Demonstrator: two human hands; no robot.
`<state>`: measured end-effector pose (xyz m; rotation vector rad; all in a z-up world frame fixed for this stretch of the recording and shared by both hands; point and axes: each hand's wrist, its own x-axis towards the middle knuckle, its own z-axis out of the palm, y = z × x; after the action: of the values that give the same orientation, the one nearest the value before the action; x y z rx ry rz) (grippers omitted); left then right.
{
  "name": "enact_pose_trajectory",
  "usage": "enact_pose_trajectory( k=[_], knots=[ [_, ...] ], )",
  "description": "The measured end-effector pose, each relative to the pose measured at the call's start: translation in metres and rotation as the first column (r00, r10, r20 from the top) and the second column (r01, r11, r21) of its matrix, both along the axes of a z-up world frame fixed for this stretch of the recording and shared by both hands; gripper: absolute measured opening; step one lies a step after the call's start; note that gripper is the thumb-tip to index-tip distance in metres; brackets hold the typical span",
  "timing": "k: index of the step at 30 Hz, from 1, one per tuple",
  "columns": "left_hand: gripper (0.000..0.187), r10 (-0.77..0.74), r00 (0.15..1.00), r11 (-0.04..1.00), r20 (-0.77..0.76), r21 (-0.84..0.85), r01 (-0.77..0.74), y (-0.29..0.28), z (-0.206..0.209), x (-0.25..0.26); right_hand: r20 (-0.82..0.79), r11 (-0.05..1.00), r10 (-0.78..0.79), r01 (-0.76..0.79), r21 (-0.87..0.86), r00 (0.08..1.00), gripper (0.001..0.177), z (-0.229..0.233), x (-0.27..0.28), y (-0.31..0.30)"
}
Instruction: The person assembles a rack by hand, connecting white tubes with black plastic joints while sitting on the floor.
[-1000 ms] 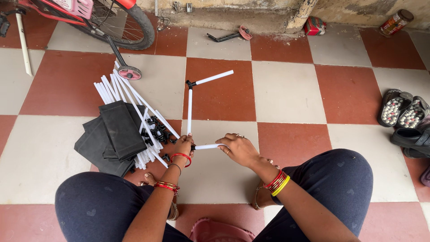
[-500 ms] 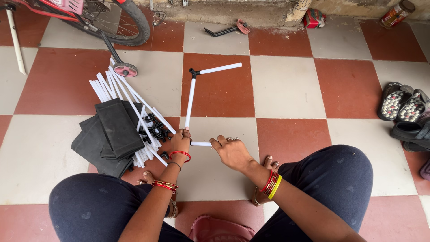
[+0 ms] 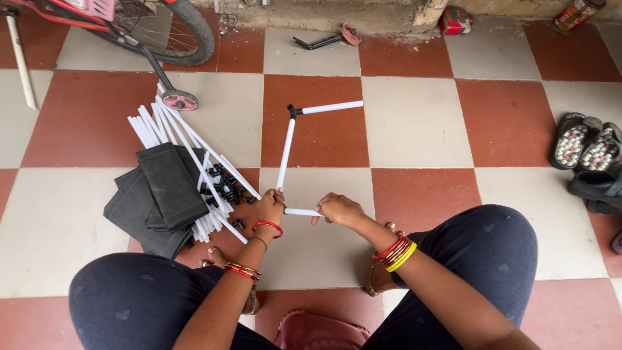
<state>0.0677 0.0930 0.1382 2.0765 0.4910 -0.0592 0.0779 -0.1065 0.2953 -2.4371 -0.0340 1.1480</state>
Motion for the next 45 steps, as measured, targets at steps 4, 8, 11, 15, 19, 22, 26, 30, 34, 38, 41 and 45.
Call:
enact_pose_trajectory(
  k=[4, 8, 11, 15, 19, 22, 26, 30, 34, 38, 41, 45],
  knots=[
    [0.038, -0.005, 0.997, 0.994, -0.076, 0.111, 0.014, 0.015, 0.005, 0.008, 0.169, 0.994, 0.112, -0.111, -0.015, 0.979, 0.042, -0.002, -0.019, 0.004],
    [0.04, 0.044, 0.999, 0.997, 0.0, 0.063, -0.043, 0.03, -0.006, 0.014, 0.806, 0.899, 0.383, -0.383, -0.213, 0.451, 0.018, -0.012, -0.033, 0.004],
    [0.044, 0.091, 0.985, 0.977, -0.143, -0.18, -0.117, 0.032, -0.004, 0.016, 0.908, 0.846, 0.411, -0.406, -0.345, 0.085, 0.02, -0.013, -0.032, 0.003],
    [0.044, 0.06, 0.99, 0.994, -0.127, -0.079, -0.071, 0.033, 0.0, 0.017, 0.8, 0.797, 0.543, -0.456, -0.396, 0.254, 0.013, -0.02, -0.033, 0.002],
    [0.044, 0.018, 0.998, 1.0, -0.056, -0.023, -0.019, 0.026, 0.0, 0.012, 0.794, 0.806, 0.543, -0.438, -0.399, 0.275, 0.008, -0.018, -0.037, 0.004],
    [0.042, 0.009, 1.0, 1.0, 0.009, -0.014, -0.009, 0.022, 0.003, 0.013, 0.713, 0.827, 0.551, -0.4, -0.396, 0.433, 0.008, -0.011, -0.044, 0.007],
    [0.038, -0.033, 0.998, 0.999, 0.046, -0.027, 0.034, 0.014, 0.01, 0.008, 0.473, 0.967, 0.228, -0.14, -0.214, 0.851, 0.021, -0.01, -0.037, 0.02],
    [0.037, -0.059, 0.997, 0.996, 0.054, -0.058, 0.062, 0.003, 0.012, 0.001, 0.029, 0.993, 0.048, -0.045, -0.112, 0.998, 0.03, -0.006, -0.007, 0.002],
    [0.038, -0.048, 0.99, 0.998, 0.131, -0.037, 0.053, 0.003, 0.008, 0.003, 0.13, 0.989, 0.106, -0.091, -0.117, 0.986, 0.037, 0.0, -0.013, 0.0],
    [0.039, -0.013, 0.966, 0.984, 0.257, -0.166, 0.058, 0.006, 0.0, 0.007, 0.165, 0.997, -0.035, 0.023, 0.072, 0.986, 0.027, 0.024, -0.013, 0.0],
    [0.034, 0.068, 0.997, 0.914, -0.041, -0.398, -0.079, 0.005, 0.001, 0.002, 0.216, 0.993, -0.064, 0.04, 0.113, 0.974, 0.027, 0.043, -0.01, -0.007],
    [0.029, 0.106, 0.991, 0.868, -0.087, -0.477, -0.134, 0.007, 0.002, 0.0, 0.187, 0.917, -0.312, 0.244, 0.315, 0.931, 0.026, 0.045, -0.002, -0.024]
  ],
)
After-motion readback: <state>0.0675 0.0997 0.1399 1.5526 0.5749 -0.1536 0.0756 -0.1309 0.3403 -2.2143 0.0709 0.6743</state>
